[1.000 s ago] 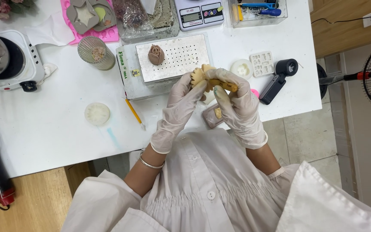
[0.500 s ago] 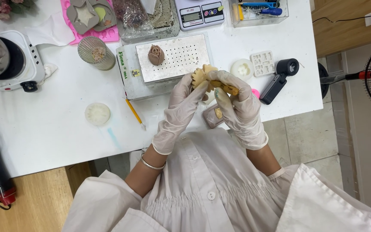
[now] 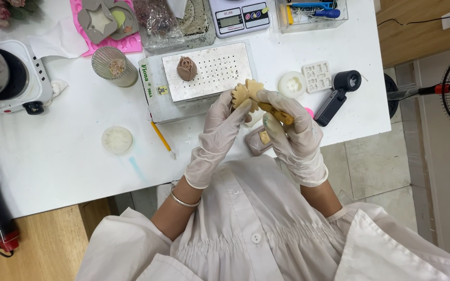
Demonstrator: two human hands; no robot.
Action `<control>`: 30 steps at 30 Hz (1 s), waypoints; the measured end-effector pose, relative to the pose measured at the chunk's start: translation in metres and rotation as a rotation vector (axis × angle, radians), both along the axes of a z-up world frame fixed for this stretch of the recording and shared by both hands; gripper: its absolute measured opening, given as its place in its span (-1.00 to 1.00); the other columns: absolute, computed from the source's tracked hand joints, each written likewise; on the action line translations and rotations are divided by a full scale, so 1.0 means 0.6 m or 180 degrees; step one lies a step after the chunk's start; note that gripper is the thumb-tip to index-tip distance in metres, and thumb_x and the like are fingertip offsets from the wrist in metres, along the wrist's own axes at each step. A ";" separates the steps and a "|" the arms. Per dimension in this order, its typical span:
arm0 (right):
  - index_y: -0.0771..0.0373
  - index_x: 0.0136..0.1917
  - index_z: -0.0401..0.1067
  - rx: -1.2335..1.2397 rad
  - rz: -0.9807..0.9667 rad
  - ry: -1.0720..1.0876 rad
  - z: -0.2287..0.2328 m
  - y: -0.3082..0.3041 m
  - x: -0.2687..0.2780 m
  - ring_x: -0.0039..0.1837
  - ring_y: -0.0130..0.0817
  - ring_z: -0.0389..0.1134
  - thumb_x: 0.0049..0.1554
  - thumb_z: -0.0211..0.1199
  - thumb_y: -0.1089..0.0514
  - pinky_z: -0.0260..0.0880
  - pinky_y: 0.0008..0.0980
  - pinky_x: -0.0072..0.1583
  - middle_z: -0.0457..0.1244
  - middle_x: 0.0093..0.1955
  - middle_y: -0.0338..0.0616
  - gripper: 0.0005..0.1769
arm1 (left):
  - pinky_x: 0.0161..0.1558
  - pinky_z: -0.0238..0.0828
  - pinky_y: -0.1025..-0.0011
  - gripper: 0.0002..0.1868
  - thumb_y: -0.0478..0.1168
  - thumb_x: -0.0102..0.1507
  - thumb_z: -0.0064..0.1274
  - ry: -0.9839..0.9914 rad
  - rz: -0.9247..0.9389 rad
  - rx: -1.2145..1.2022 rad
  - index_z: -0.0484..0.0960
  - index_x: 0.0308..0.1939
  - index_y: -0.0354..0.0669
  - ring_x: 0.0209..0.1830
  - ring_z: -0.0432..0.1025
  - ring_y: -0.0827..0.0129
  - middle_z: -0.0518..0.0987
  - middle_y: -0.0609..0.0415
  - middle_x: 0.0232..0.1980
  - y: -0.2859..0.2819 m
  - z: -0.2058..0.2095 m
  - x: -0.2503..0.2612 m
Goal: Decorating flower-shaped candles using tools and adding decorative elements.
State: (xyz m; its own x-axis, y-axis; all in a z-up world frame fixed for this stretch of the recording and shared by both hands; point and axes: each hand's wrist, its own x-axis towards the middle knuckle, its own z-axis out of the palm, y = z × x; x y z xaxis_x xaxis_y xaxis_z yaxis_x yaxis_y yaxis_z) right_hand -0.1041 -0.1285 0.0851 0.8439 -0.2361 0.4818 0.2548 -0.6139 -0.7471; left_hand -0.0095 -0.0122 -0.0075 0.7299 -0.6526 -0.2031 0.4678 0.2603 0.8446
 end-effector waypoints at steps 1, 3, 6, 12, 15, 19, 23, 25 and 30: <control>0.35 0.39 0.22 0.0001 0.0001 -0.0001 -0.009 -0.007 -0.004 0.37 -0.24 0.42 0.34 0.20 0.43 0.49 -0.29 0.39 0.32 0.33 0.08 -0.60 | -0.21 0.44 0.56 -0.66 -0.14 0.38 0.09 -0.0001 0.0001 0.0001 0.52 0.14 -0.28 -0.28 0.45 0.57 0.60 0.16 -0.12 0.000 -0.003 0.001; 0.31 0.43 0.18 0.0089 0.0141 -0.0183 -0.026 -0.021 -0.011 0.37 -0.27 0.40 0.40 0.15 0.42 0.50 -0.29 0.37 0.29 0.38 0.07 -0.62 | -0.19 0.45 0.56 -0.66 -0.15 0.39 0.10 -0.0100 0.0072 -0.0067 0.52 0.15 -0.29 -0.25 0.45 0.57 0.60 0.15 -0.10 0.000 -0.008 0.002; 0.33 0.32 0.31 0.2045 0.0907 -0.0561 -0.093 -0.070 -0.026 -0.21 -0.79 0.42 0.23 0.20 0.42 0.50 -0.64 -0.21 0.34 0.33 0.25 -0.61 | -0.18 0.46 0.55 -0.65 -0.14 0.39 0.10 0.0094 0.0065 -0.0048 0.54 0.16 -0.28 -0.26 0.46 0.56 0.61 0.14 -0.08 0.003 -0.012 0.002; 0.10 0.38 0.37 -0.0005 -0.0025 -0.1716 -0.013 -0.112 0.041 -0.09 -0.34 0.33 0.35 0.16 0.37 0.52 -0.44 -0.13 0.33 0.12 -0.12 -0.63 | -0.53 0.01 0.62 -0.51 -0.02 0.37 0.12 0.0603 -0.0155 0.0352 0.55 0.29 -0.21 -0.50 0.14 0.59 0.60 0.06 -0.18 0.015 -0.004 0.011; 0.15 0.30 0.47 0.0164 -0.1042 -0.0505 -0.105 -0.143 0.056 -0.03 -0.45 0.27 0.36 0.28 0.37 0.44 -0.47 -0.04 0.22 0.02 -0.18 -0.72 | -0.39 0.35 0.72 -0.47 0.13 0.32 0.04 0.1413 0.0114 0.0797 0.44 0.30 0.04 -0.32 0.43 0.68 0.58 0.10 -0.19 0.015 0.038 0.013; 0.15 0.37 0.54 -0.0822 -0.1100 0.0309 -0.270 -0.222 0.093 -0.10 -0.40 0.25 0.32 0.30 0.38 0.37 -0.42 -0.07 0.27 -0.12 -0.28 -0.63 | -0.49 0.15 0.67 -0.38 0.21 0.34 0.05 0.1374 0.0144 -0.0340 0.49 0.25 -0.18 -0.26 0.48 0.56 0.58 0.18 -0.08 0.019 0.009 0.014; 0.05 0.32 0.51 -0.2309 -0.0649 0.0850 -0.378 -0.275 0.122 -0.07 -0.18 0.34 0.19 0.29 0.32 0.39 -0.22 -0.07 0.30 -0.07 -0.06 -0.57 | -0.32 0.26 0.59 -0.31 0.30 0.36 0.00 0.1484 0.0030 -0.0777 0.48 0.29 -0.18 -0.10 0.47 0.47 0.59 0.14 0.02 0.019 0.015 0.011; 0.05 0.34 0.48 -0.2932 -0.0516 0.1004 -0.410 -0.293 0.131 -0.06 -0.09 0.34 0.15 0.27 0.30 0.40 -0.15 -0.04 0.30 -0.07 -0.02 -0.51 | -0.23 0.30 0.55 -0.30 0.31 0.40 -0.01 0.1438 0.0022 -0.0998 0.48 0.33 -0.18 -0.03 0.45 0.45 0.58 0.14 0.07 0.019 0.020 0.010; 0.03 0.23 0.49 -0.3710 -0.0861 0.2073 -0.382 -0.265 0.152 -0.03 -0.16 0.38 0.31 0.21 0.10 0.37 -0.12 -0.03 0.34 -0.12 -0.09 -0.78 | 0.01 0.41 0.27 -0.30 0.31 0.35 -0.01 0.1400 0.0150 -0.1244 0.39 0.39 -0.04 0.15 0.44 0.28 0.51 0.04 0.27 0.017 0.059 0.015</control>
